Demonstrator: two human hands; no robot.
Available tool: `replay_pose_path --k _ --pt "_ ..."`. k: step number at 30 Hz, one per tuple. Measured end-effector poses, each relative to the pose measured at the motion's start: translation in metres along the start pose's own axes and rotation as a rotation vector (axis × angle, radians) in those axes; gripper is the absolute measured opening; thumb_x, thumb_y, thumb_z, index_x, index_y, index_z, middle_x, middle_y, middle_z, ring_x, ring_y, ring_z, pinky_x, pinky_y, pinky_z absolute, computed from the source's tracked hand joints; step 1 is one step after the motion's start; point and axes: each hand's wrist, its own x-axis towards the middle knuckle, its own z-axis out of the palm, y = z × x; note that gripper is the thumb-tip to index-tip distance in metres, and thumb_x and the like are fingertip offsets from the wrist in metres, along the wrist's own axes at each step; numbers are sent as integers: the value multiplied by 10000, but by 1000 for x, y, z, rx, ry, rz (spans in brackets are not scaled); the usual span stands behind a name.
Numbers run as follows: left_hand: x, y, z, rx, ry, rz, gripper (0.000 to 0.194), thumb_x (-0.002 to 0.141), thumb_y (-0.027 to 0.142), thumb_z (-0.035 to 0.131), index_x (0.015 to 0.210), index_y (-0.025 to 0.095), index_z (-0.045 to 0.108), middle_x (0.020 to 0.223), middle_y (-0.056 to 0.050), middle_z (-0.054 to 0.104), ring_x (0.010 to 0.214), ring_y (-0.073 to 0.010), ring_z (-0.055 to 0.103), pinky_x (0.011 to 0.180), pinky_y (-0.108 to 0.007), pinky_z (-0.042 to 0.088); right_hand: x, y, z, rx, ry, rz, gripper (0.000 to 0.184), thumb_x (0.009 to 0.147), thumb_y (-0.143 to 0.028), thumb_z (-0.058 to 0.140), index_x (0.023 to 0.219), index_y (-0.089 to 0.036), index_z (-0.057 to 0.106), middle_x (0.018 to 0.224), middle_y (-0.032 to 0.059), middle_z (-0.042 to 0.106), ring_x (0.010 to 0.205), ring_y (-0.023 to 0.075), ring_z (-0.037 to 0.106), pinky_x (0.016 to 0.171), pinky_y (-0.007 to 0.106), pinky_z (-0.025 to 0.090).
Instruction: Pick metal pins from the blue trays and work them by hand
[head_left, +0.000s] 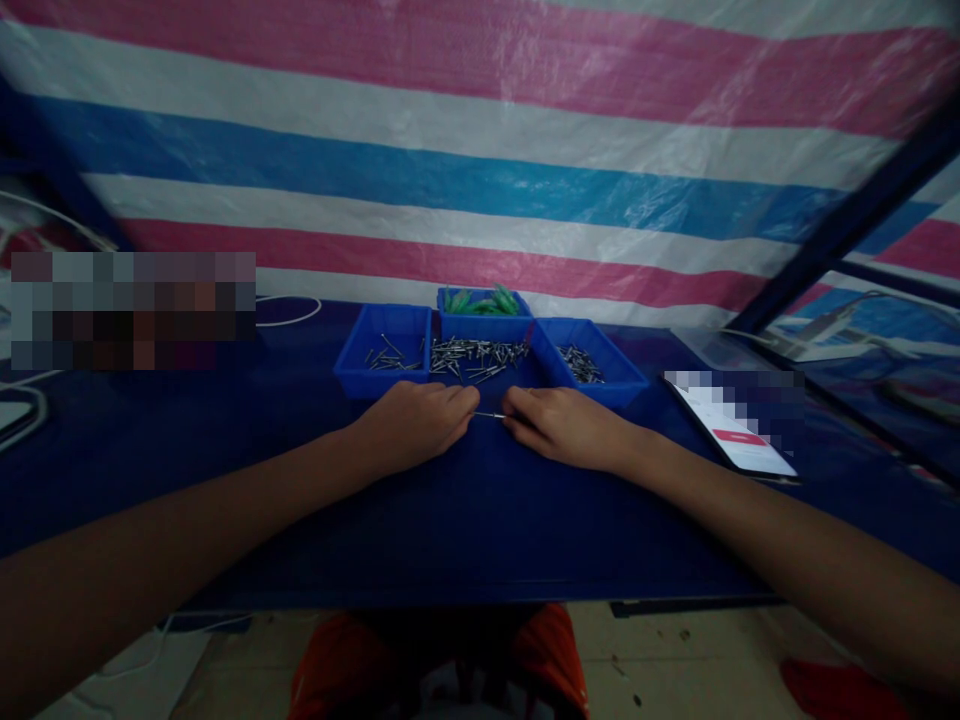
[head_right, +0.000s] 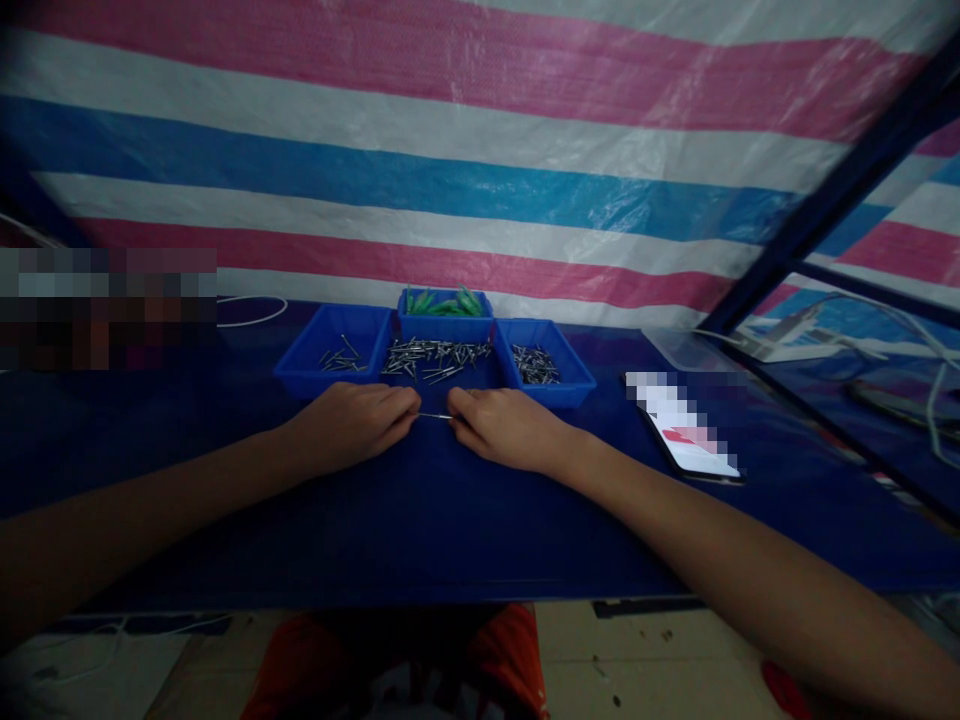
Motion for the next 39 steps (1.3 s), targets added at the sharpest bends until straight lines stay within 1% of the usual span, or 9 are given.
replay_pose_path --k 12,17,21,25,28,31,34,36,39 --pt "1 0 1 12 27 -4 96 893 214 437 831 175 499 705 14 607 642 -153 605 503 -258 339 0 1 4 -68 47 11 130 927 -245 356 877 -156 437 697 12 543 563 113 482 548 247 291" --pt "0 0 3 24 41 -12 111 898 232 436 833 175 506 708 11 609 643 -158 604 504 -258 344 1 2 4 -57 57 25 191 950 -254 310 867 -154 449 676 11 541 526 103 457 531 248 285" --pt "0 0 2 18 45 -15 166 923 244 387 841 172 512 714 0 614 654 -162 608 519 -256 361 1 2 3 -32 50 35 236 962 -269 285 859 -155 463 676 20 548 535 111 479 539 249 319" --pt "1 1 1 40 33 -24 178 925 223 372 844 165 519 713 -9 616 653 -165 612 503 -255 358 -1 -1 2 86 128 75 202 938 -309 377 1030 -137 431 751 36 579 638 142 552 595 256 399" --pt "1 1 2 50 31 -37 160 916 204 384 846 164 522 702 -10 615 647 -166 615 484 -252 354 -1 -3 1 88 181 4 210 904 -290 444 1040 -131 437 849 66 575 732 158 557 650 269 440" --pt "0 0 5 38 29 -55 142 905 174 392 854 163 524 699 -11 620 651 -161 619 486 -244 366 0 -2 3 -27 134 -145 162 911 -272 425 934 -143 521 890 81 560 804 173 535 719 297 449" --pt "-1 0 7 25 10 -70 160 909 170 375 867 161 529 721 -15 634 656 -157 628 492 -237 385 1 -1 5 -75 107 -179 204 924 -256 400 902 -138 565 854 76 561 792 171 523 732 306 448" --pt "-1 1 5 27 22 -99 179 923 206 356 938 156 528 769 -28 650 657 -160 636 499 -238 403 1 0 5 -30 121 -152 201 920 -245 408 907 -134 575 843 72 565 792 168 527 742 309 450" --pt "-1 3 -2 51 64 -180 247 923 279 351 1077 146 492 803 -53 661 655 -173 644 508 -245 422 1 -2 5 172 178 -52 150 891 -216 449 931 -141 573 865 60 575 779 153 549 749 315 467"
